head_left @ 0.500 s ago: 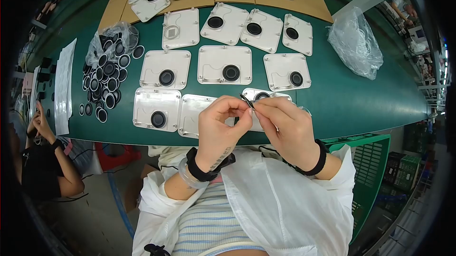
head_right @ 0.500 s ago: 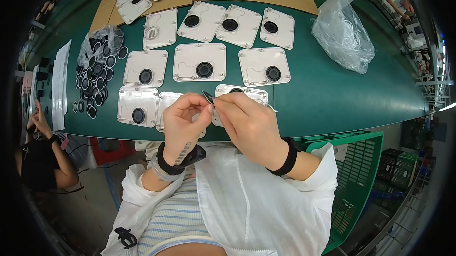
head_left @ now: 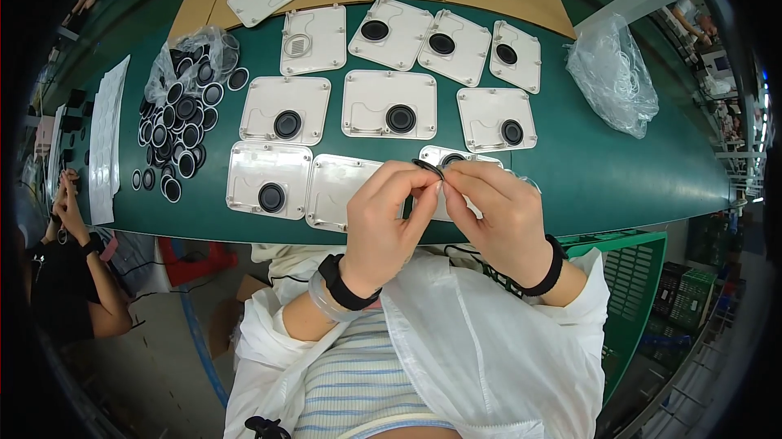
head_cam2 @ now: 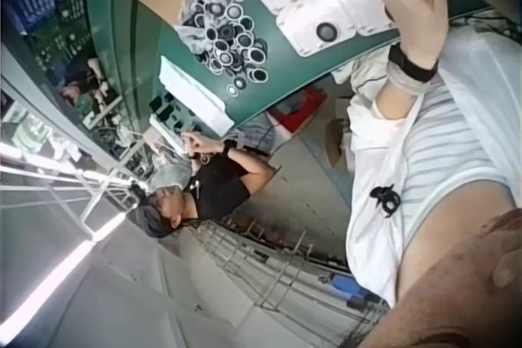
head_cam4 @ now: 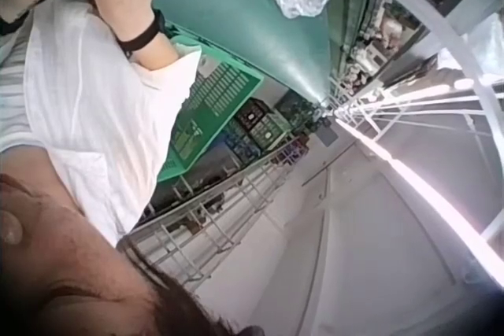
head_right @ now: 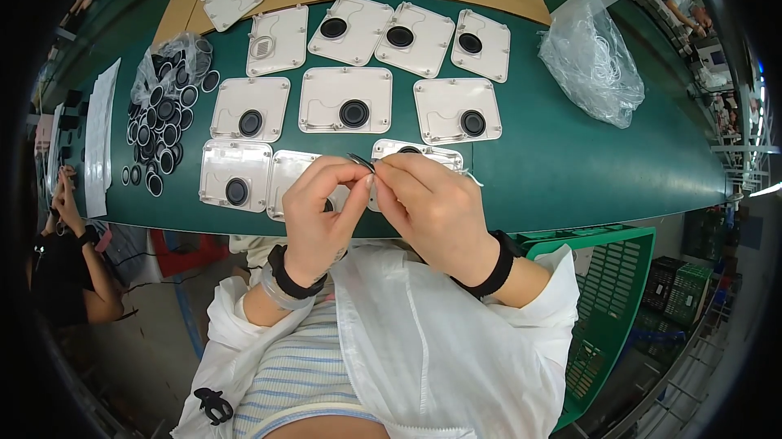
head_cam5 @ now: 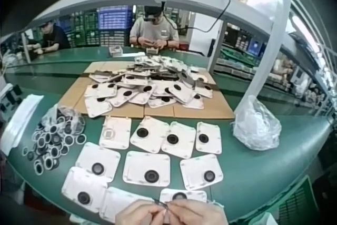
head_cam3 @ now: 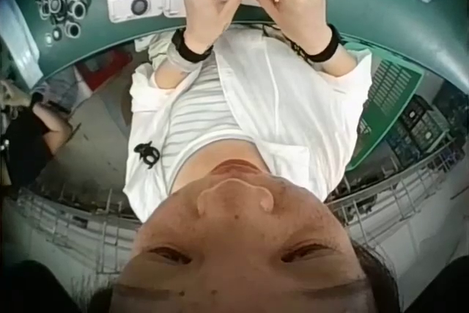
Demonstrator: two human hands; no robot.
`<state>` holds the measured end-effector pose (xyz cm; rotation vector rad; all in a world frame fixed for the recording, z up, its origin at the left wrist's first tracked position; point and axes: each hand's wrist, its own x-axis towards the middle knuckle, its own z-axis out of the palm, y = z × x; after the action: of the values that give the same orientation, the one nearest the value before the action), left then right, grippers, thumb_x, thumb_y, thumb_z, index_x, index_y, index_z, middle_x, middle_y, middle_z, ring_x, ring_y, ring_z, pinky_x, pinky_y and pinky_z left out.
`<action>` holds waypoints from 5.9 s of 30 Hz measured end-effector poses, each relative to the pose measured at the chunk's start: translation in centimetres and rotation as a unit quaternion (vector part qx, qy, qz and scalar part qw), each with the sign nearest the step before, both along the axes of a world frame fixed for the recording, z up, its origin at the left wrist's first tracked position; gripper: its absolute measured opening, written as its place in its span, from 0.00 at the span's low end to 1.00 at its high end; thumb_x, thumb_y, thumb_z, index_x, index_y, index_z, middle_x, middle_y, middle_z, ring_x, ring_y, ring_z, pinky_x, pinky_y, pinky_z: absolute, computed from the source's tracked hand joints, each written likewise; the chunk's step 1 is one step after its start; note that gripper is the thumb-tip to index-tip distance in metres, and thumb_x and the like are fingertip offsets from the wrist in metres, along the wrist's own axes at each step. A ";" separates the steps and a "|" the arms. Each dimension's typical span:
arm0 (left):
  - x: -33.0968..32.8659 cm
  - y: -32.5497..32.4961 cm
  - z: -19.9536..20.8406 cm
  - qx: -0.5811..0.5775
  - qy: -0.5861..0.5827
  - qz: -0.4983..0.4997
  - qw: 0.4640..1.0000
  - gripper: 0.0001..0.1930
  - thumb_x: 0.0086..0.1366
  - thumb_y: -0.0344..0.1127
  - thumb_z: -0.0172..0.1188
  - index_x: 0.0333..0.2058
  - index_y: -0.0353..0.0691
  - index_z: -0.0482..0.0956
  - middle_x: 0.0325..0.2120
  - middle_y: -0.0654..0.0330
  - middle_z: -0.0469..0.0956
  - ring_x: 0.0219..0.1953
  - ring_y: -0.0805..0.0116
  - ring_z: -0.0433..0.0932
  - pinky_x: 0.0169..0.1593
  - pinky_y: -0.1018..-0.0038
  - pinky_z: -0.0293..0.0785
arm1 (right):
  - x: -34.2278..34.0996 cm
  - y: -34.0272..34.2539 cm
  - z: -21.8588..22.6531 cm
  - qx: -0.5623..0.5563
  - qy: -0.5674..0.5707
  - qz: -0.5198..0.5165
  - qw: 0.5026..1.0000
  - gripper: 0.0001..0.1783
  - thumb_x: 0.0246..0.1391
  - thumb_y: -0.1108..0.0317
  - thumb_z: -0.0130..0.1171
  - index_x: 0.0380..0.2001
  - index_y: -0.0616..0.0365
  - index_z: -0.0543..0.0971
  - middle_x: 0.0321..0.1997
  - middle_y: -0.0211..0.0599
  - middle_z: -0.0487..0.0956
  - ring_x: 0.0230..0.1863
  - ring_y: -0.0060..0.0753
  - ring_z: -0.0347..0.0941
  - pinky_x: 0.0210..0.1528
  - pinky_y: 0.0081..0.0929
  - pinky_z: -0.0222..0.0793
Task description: The person peels the backing from a speaker, presses it into a plastic housing, and repeats this for several housings. They then stack the completed housings, place them into a green crate, and retrieve a new set of empty housings from the crate to continue the process.
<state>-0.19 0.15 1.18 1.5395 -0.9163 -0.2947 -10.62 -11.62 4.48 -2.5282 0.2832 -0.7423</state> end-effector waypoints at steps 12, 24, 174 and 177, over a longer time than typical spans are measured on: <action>-0.1 -0.2 -0.5 0.000 0.081 -0.026 0.996 0.04 0.57 0.22 0.61 0.32 0.31 0.77 0.29 0.59 0.77 0.28 0.74 0.76 0.35 0.80 0.73 | 0.1 -0.5 0.0 0.103 0.053 -0.033 0.993 0.09 0.42 0.79 0.65 0.30 0.63 0.80 0.30 0.31 0.80 0.27 0.24 0.75 0.30 0.20 0.72; -0.2 0.3 -2.0 -0.009 0.194 -0.041 0.980 0.07 0.60 0.28 0.58 0.36 0.34 0.77 0.29 0.58 0.76 0.31 0.73 0.76 0.37 0.77 0.73 | 0.8 -0.7 -2.1 0.452 -0.039 0.002 0.891 0.16 0.46 0.84 0.61 0.41 0.68 0.77 0.55 0.51 0.72 0.55 0.39 0.70 0.56 0.30 0.68; 23.2 0.7 -3.1 0.437 -0.390 -0.098 0.804 0.47 0.47 0.65 0.63 0.62 0.44 0.61 0.65 0.62 0.57 0.58 0.45 0.62 0.57 0.47 0.57 | 0.4 -27.5 7.7 0.356 -0.415 -0.341 0.764 0.14 0.56 0.58 0.59 0.39 0.56 0.76 0.27 0.26 0.74 0.20 0.13 0.60 0.16 0.14 0.51; 23.1 0.4 -2.6 0.438 -0.387 -0.102 0.805 0.48 0.47 0.65 0.63 0.62 0.44 0.61 0.65 0.60 0.57 0.58 0.45 0.62 0.57 0.47 0.58 | -6.8 -33.8 6.8 0.418 -0.409 -0.363 0.726 0.19 0.56 0.54 0.59 0.42 0.56 0.74 0.30 0.30 0.75 0.22 0.16 0.63 0.18 0.16 0.55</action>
<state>22.86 0.57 -1.47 2.5074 -1.7541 -0.2498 -17.45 -45.45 11.23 -1.0156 1.0241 -1.4966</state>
